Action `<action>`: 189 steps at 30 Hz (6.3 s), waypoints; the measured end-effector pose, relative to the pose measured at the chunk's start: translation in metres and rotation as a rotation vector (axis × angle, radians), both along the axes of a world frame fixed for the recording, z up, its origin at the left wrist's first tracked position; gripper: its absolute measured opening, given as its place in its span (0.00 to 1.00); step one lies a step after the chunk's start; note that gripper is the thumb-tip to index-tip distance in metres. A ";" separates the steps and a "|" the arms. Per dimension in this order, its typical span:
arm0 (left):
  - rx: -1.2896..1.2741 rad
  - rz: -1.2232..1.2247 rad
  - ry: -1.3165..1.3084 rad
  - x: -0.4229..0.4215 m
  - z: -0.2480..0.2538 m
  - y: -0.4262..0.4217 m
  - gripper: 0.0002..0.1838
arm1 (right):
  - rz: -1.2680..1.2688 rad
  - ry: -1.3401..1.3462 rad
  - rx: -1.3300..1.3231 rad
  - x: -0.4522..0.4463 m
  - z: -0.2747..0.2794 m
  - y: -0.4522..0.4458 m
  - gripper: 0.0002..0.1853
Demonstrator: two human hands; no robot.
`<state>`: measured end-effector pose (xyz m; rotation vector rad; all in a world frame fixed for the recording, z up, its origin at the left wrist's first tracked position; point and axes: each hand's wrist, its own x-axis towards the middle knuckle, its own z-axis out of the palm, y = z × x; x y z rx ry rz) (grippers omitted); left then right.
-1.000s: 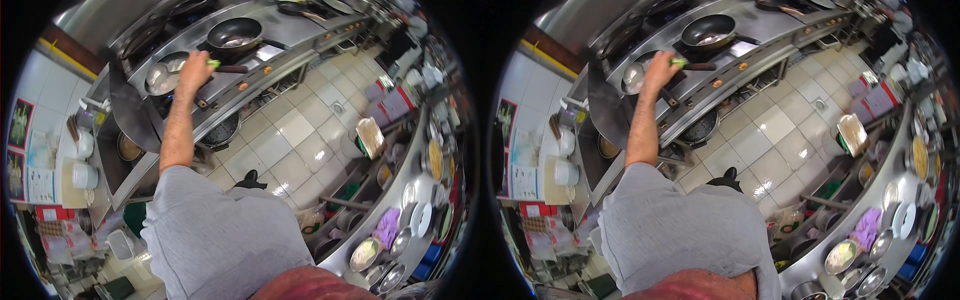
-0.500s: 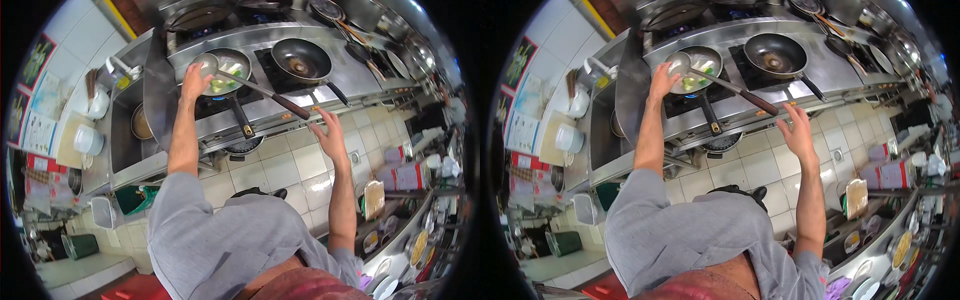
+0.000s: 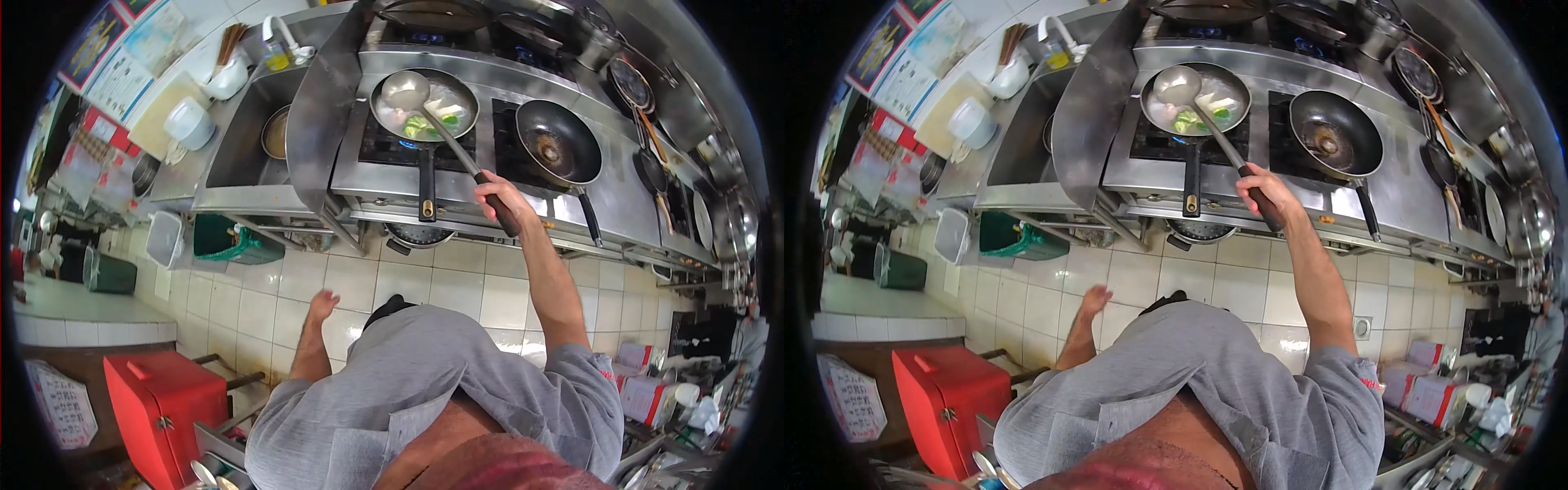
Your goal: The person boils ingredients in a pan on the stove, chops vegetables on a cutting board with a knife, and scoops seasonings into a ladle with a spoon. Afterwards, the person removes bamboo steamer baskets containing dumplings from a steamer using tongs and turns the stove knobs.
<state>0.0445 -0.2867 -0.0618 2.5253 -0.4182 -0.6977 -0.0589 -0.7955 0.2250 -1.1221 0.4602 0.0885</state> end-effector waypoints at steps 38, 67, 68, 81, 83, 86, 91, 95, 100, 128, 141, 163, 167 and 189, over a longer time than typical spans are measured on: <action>-0.051 0.299 0.497 0.048 -0.047 0.031 0.18 | -0.107 0.150 -0.229 -0.014 0.065 0.111 0.31; -0.225 -0.346 0.170 0.080 0.020 -0.167 0.20 | -0.062 0.251 -1.083 -0.004 0.012 0.124 0.39; -0.224 -0.344 0.168 0.080 0.022 -0.167 0.20 | -0.061 0.248 -1.083 -0.007 0.015 0.124 0.39; -0.112 -0.316 0.181 0.082 0.006 -0.146 0.22 | -0.104 0.248 -1.210 -0.004 0.016 0.110 0.38; -0.113 -0.339 0.153 0.082 0.005 -0.154 0.23 | -0.128 0.269 -1.210 -0.003 0.018 0.114 0.38; -0.201 -0.443 0.118 0.086 0.013 -0.172 0.23 | -0.241 0.257 -1.244 -0.009 0.020 0.122 0.40; -0.296 -0.622 0.354 0.093 0.062 -0.206 0.21 | -0.362 0.287 -1.065 -0.022 0.034 0.152 0.38; -0.209 -0.957 0.432 0.091 0.103 -0.229 0.20 | -0.591 0.264 -0.849 -0.028 0.035 0.195 0.39; -0.426 -1.354 0.564 0.065 0.184 -0.238 0.18 | -1.009 0.136 -0.501 -0.037 0.039 0.267 0.43; -0.054 -1.687 1.512 -0.162 0.227 0.051 0.05 | -3.185 0.326 -0.084 -0.047 -0.011 0.812 0.29; -0.183 -1.944 1.913 -0.152 0.365 0.073 0.20 | -3.711 0.639 -0.361 -0.098 0.012 1.091 0.29; -0.143 -1.957 2.035 -0.267 0.359 0.108 0.20 | -2.514 2.452 -0.967 -0.042 -0.012 0.989 0.07; -0.141 -1.897 1.992 -0.271 0.355 0.120 0.19 | -2.502 2.549 -1.072 -0.020 -0.032 0.993 0.08; -0.245 -1.968 1.947 -0.260 0.359 0.130 0.20 | -3.206 1.463 -0.865 -0.134 -0.029 0.963 0.11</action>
